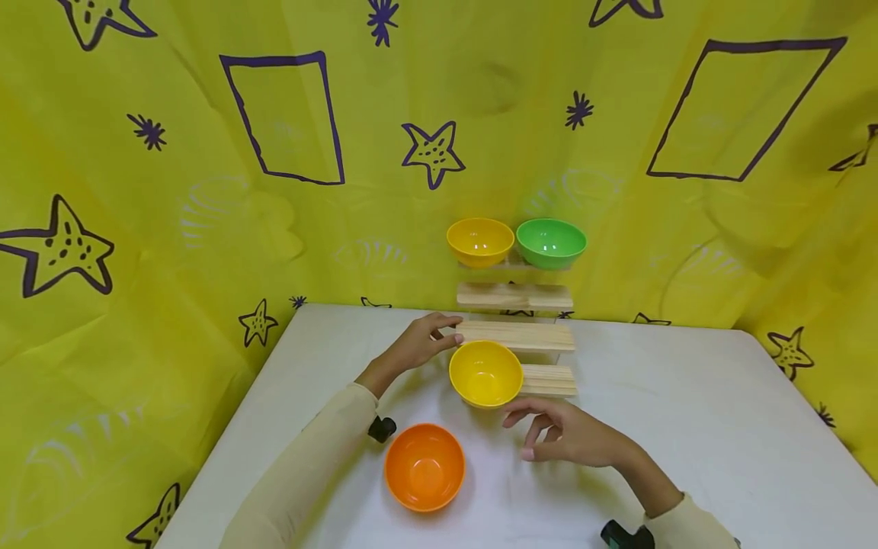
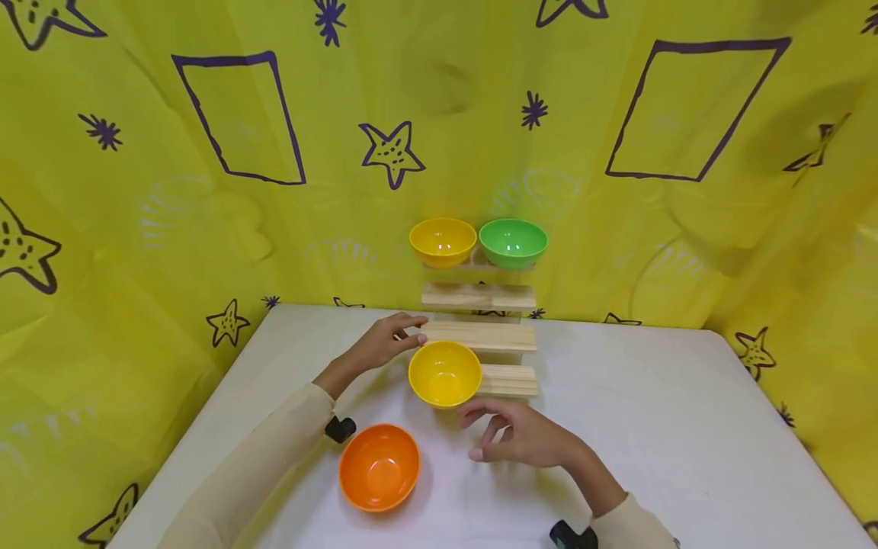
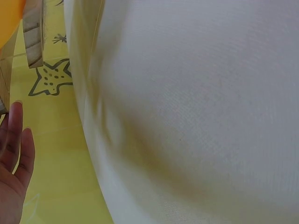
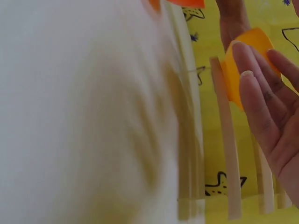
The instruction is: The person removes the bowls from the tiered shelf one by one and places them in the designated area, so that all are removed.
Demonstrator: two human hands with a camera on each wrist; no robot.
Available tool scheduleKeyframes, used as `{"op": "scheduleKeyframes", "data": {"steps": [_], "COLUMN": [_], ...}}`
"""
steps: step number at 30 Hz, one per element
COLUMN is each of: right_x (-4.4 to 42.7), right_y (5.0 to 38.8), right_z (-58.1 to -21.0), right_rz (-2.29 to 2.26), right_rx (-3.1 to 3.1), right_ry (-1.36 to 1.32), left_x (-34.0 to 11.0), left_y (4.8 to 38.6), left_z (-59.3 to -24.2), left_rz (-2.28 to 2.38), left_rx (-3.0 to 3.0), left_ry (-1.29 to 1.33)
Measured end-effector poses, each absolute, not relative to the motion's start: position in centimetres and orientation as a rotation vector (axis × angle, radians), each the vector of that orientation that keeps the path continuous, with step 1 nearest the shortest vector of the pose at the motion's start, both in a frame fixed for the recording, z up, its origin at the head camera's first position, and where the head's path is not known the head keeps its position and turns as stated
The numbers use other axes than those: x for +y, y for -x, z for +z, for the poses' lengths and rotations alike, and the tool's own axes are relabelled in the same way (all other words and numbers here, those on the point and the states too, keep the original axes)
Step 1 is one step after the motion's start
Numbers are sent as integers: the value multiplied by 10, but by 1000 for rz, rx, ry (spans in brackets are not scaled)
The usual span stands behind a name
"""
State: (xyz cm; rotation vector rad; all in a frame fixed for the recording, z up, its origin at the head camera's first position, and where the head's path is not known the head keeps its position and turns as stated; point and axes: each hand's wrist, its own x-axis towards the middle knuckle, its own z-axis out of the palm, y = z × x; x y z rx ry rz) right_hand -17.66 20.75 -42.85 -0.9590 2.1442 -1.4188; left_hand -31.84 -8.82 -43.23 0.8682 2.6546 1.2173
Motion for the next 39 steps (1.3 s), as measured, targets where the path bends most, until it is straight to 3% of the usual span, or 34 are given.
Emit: {"op": "scheduleKeyframes", "data": {"steps": [13,26,39], "right_x": [227,215,180], "right_y": [184,194,201], "right_z": [-416,-425,-428], "right_rz": [-1625,-1637,-1541], "right_rx": [2283,2567,2588], "right_ry": [1023,592,457], "left_x": [-89,-88,-88], "left_y": [320,319,319], "left_z": [-434,-433,-433], "left_rz": [1213,1215,1213], "left_rx": [2669,2659,2663], "left_ry": [-875,-872,-878]}}
